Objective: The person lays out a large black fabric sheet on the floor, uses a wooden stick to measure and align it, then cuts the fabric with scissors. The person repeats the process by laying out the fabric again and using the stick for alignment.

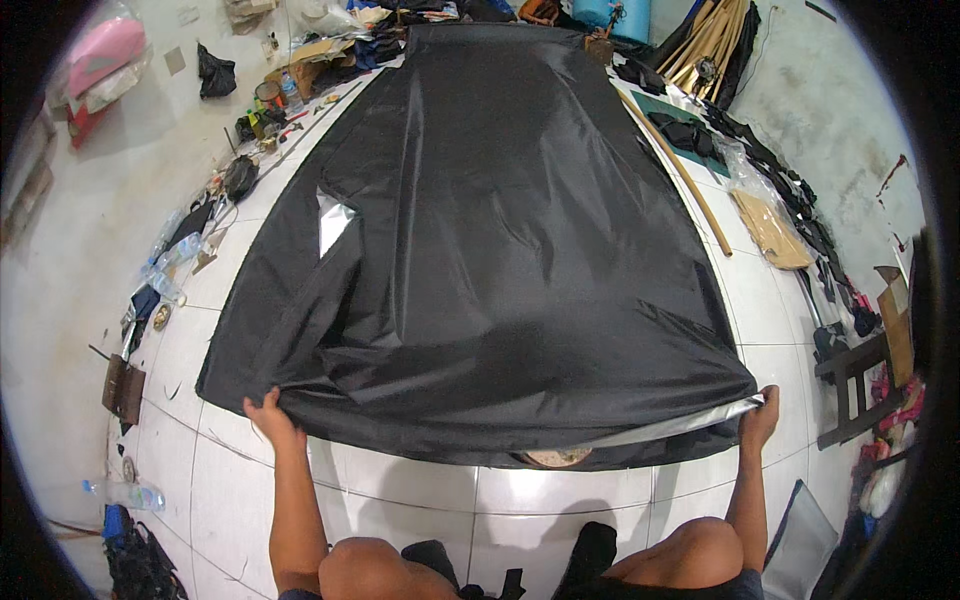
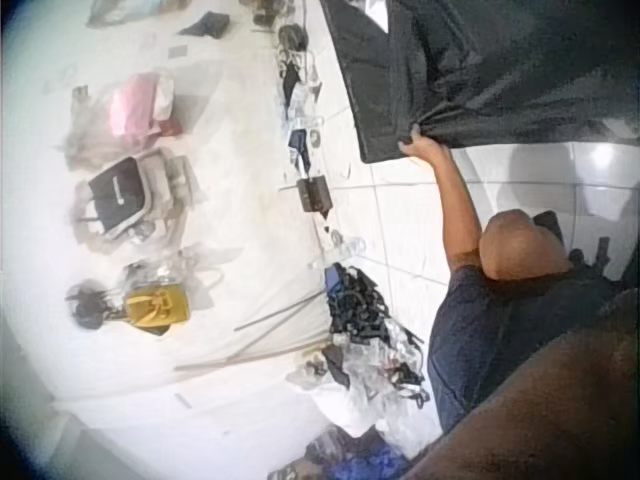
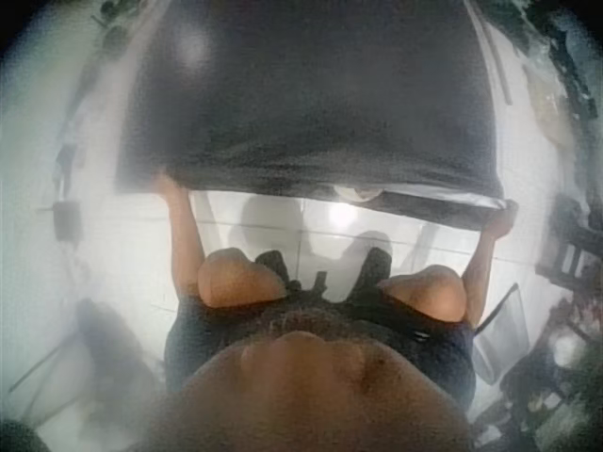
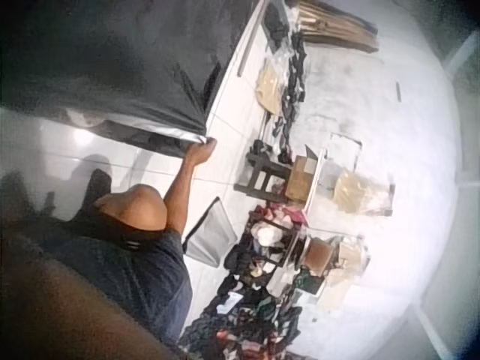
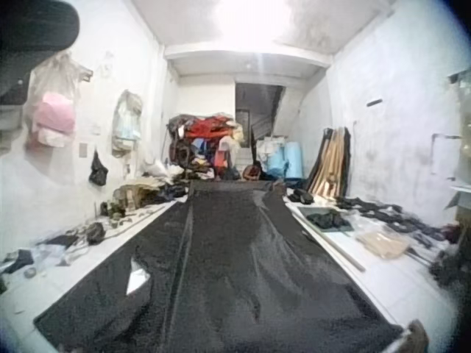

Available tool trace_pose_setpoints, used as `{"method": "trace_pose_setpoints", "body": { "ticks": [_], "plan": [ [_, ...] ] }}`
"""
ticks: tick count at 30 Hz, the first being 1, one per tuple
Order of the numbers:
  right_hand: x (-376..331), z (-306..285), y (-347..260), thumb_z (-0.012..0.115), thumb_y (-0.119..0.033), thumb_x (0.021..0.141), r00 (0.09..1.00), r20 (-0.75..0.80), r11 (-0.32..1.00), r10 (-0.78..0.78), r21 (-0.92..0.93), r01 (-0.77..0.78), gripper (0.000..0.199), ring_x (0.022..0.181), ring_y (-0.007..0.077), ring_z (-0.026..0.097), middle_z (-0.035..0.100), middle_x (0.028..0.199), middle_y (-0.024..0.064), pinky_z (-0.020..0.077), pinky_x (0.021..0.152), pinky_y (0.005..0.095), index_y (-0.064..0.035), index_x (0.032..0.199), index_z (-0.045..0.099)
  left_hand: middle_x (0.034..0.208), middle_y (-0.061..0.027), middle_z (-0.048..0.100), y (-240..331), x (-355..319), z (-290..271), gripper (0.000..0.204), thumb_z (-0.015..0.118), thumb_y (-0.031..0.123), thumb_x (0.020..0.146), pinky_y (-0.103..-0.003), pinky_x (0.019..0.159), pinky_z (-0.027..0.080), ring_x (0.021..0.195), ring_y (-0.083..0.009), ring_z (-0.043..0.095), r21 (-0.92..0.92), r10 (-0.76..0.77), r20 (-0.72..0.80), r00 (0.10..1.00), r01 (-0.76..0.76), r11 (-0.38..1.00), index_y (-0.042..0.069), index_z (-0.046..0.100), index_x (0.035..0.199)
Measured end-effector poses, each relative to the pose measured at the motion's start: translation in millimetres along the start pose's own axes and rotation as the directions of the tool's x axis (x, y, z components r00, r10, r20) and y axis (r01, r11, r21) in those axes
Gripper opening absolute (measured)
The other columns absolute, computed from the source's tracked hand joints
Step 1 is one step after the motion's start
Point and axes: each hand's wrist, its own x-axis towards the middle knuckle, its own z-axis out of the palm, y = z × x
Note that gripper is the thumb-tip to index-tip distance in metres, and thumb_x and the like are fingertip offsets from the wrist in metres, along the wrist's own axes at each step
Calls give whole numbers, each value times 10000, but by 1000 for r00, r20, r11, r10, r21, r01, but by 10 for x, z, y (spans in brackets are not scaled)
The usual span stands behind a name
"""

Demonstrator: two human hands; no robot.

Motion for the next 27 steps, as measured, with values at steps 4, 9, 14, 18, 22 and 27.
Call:
{"method": "trace_pose_setpoints", "body": {
  "ticks": [4, 9, 14, 18, 22, 27],
  "plan": [
    [-245, -187, 1, 495, 48, 714, 999, 5, 990, -34, -136, 34, 195, 756, 331, 519, 495, 816, 146, 434, 700, 370, -25, 891, 457, 1257, -216, 527, 276, -289, -468, 583, 615, 26, 783, -449, 969, 471, 1091, -359, 570, -54, 147, -48, 988, -150, 987, -2, 370, 1312],
    [-776, -324, 326, 535, 81, 614, 973, 160, 943, -164, -263, 202, 266, 782, 408, 504, 510, 776, 160, 387, 698, 443, -36, 841, 462, 1276, -193, 572, -215, -130, -1419, 459, 601, 230, 860, -476, 1007, 446, 1123, -364, 574, -168, -217, 106, 970, 233, 958, -15, 535, 1243],
    [-1022, -150, 605, 584, 102, 599, 945, 318, 928, -78, -324, 185, 308, 824, 399, 551, 547, 795, 161, 404, 720, 443, -54, 841, 474, 1330, -151, 572, -323, 514, -1548, 521, 591, 379, 925, -470, 1057, 402, 1216, -323, 536, -214, -348, 357, 867, 439, 873, 11, 563, 1292],
    [-724, 62, 971, 603, -2, 722, 985, 170, 905, 6, -420, 67, 203, 839, 414, 601, 595, 864, 162, 438, 687, 509, -58, 879, 487, 1294, -152, 592, -693, 1052, -1043, 468, 613, 262, 916, -440, 1027, 429, 1165, -321, 562, -137, -393, 333, 857, 457, 879, -13, 551, 1289],
    [-356, 420, 441, 589, -28, 779, 958, 207, 944, 197, -303, -128, 231, 898, 420, 645, 657, 935, 192, 481, 753, 478, -55, 994, 510, 1246, -174, 580, -366, 1677, -942, 440, 617, 132, 887, -456, 977, 456, 1105, -331, 574, -178, -90, 29, 996, 93, 980, -22, 506, 1284],
    [-255, 189, 206, 536, 72, 766, 965, 254, 982, 67, -190, -19, 315, 944, 427, 631, 653, 967, 218, 478, 829, 440, -30, 1065, 537, 1235, -192, 581, 234, 1324, -885, 481, 673, 73, 860, -416, 953, 492, 1074, -315, 591, -155, 150, -34, 988, -153, 976, -34, 477, 1285]
  ]
}}
